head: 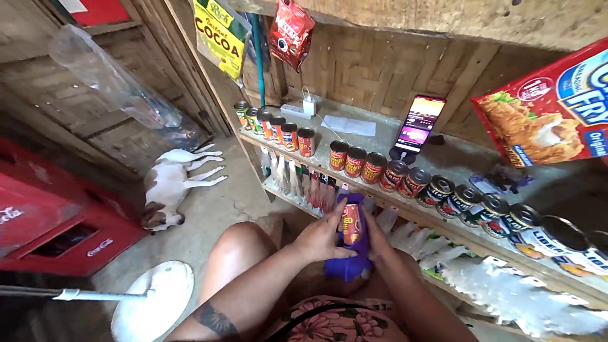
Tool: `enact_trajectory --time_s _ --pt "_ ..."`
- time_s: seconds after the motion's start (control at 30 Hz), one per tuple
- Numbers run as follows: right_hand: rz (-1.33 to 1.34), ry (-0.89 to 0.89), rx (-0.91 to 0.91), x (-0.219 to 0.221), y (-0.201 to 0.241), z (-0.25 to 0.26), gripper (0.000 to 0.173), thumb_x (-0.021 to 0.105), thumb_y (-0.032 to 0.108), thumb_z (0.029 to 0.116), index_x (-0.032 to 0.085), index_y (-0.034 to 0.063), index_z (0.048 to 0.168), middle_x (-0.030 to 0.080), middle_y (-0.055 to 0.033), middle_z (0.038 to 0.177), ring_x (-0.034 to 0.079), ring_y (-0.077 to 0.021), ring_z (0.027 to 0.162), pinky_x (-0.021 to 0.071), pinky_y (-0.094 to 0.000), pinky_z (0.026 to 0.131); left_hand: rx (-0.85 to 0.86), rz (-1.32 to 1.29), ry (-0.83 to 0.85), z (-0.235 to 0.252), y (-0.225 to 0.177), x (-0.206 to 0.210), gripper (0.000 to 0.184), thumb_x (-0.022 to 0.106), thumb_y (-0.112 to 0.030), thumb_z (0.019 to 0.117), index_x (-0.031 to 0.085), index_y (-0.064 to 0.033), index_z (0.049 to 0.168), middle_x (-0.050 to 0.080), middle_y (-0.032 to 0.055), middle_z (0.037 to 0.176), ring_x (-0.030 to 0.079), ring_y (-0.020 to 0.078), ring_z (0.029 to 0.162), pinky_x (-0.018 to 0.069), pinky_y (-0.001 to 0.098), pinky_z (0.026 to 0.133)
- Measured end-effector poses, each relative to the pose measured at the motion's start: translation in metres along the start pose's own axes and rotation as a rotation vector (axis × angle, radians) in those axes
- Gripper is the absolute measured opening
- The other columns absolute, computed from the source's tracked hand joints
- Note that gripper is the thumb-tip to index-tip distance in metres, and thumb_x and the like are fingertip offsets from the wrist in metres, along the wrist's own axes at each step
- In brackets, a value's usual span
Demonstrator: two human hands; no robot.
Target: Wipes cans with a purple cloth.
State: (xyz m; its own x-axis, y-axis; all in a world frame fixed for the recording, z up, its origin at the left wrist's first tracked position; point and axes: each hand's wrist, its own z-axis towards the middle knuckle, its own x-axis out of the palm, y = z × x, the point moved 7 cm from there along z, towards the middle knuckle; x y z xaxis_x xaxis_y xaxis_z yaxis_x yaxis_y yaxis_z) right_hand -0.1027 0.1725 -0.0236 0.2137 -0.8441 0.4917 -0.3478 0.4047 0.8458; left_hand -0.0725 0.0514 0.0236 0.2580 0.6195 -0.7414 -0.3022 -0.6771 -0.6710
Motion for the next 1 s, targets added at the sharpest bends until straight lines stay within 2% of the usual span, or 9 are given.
enact_trajectory --time_s 0.1,0.23,0.33,0.43,0.63,0.73,0.8,0.93,1.0 --pt "0.108 0.021 -0.028 -0.004 0.009 0.001 0.057 0.021 0.049 0.1102 0.057 0.007 0.126 0.071 -0.0059 0.097 0.07 -0.013 0.086 0.061 -0.0327 0.076 0.098 -0.008 -0.091 0.003 -0.009 -0.005 0.11 0.085 -0.046 0.0769 0.025 -0.0085 0.161 0.066 0.0144 0.111 0.066 0.0273 0.096 0.0563 0.0464 0.087" --pt "0.034 -0.188 0.053 0.016 0.059 -0.033 0.041 0.027 0.024 0.1132 0.055 -0.0011 0.129 0.066 -0.0067 0.099 0.063 -0.0055 0.085 0.0534 -0.0221 0.077 0.248 0.012 -0.299 0.003 -0.014 -0.007 0.103 0.092 -0.05 0.0637 0.048 -0.0167 0.151 0.056 0.0211 0.136 0.055 0.0346 0.126 0.0494 0.0515 0.103" --pt "-0.001 0.105 -0.204 0.018 0.068 -0.035 0.039 0.026 0.013 0.1116 0.047 -0.0153 0.13 0.067 -0.0137 0.108 0.065 -0.0025 0.094 0.054 -0.016 0.08 0.324 0.025 -0.305 0.003 -0.016 -0.005 0.102 0.09 -0.051 0.0649 0.049 -0.0108 0.148 0.05 0.0185 0.149 0.046 0.035 0.139 0.04 0.0559 0.113" --pt "-0.081 -0.267 0.116 0.018 0.058 -0.038 0.037 0.03 0.016 0.1123 0.055 -0.003 0.131 0.066 -0.0083 0.109 0.062 -0.0038 0.094 0.0503 -0.0199 0.088 0.304 0.063 -0.275 0.002 -0.018 -0.004 0.106 0.09 -0.046 0.064 0.044 -0.0069 0.151 0.052 0.0184 0.148 0.047 0.0355 0.14 0.0357 0.0582 0.115" --pt "0.037 -0.135 -0.044 -0.006 -0.01 -0.01 0.043 0.025 0.031 0.1108 0.057 0.0038 0.123 0.069 -0.0038 0.095 0.068 -0.0085 0.086 0.0585 -0.0282 0.078 0.137 0.096 -0.233 0.0 -0.006 -0.009 0.111 0.09 -0.039 0.0641 0.036 -0.0098 0.157 0.05 0.0211 0.148 0.046 0.038 0.139 0.0352 0.059 0.115" --pt "-0.117 -0.058 -0.053 0.001 -0.012 -0.003 0.051 0.038 0.031 0.1101 0.037 0.0023 0.152 0.063 -0.0108 0.129 0.064 -0.0115 0.11 0.0552 -0.0298 0.095 0.042 0.193 -0.17 -0.001 0.002 -0.008 0.11 0.089 -0.041 0.0673 0.034 -0.012 0.159 0.049 0.0231 0.147 0.045 0.0411 0.138 0.033 0.0588 0.116" --pt "-0.172 -0.006 -0.006 0.001 -0.017 0.003 0.061 0.045 0.033 0.108 0.024 0.006 0.159 0.054 -0.0138 0.143 0.06 -0.0149 0.121 0.0531 -0.0328 0.101 0.024 0.23 -0.134 -0.001 0.005 -0.006 0.11 0.087 -0.042 0.0697 0.032 -0.0117 0.16 0.049 0.0238 0.146 0.045 0.042 0.138 0.033 0.0592 0.115" --pt "0.057 0.057 0.125 0.004 -0.016 -0.003 0.046 0.033 0.037 0.1104 0.047 0.0062 0.142 0.068 -0.0114 0.115 0.068 -0.0165 0.101 0.0589 -0.0359 0.088 0.112 0.102 -0.148 -0.001 0.001 -0.005 0.116 0.087 -0.05 0.0717 0.027 -0.0063 0.161 0.046 0.0222 0.152 0.043 0.0379 0.141 0.0331 0.0551 0.118" --pt "0.078 -0.239 0.285 0.02 0.017 -0.036 0.042 0.02 0.026 0.1133 0.053 0.0012 0.121 0.064 -0.0094 0.093 0.064 -0.0124 0.083 0.0555 -0.0287 0.078 0.133 0.009 -0.121 0.002 -0.003 -0.004 0.124 0.088 -0.052 0.0699 0.02 -0.0045 0.162 0.037 0.0213 0.159 0.037 0.0357 0.147 0.0302 0.0539 0.12"
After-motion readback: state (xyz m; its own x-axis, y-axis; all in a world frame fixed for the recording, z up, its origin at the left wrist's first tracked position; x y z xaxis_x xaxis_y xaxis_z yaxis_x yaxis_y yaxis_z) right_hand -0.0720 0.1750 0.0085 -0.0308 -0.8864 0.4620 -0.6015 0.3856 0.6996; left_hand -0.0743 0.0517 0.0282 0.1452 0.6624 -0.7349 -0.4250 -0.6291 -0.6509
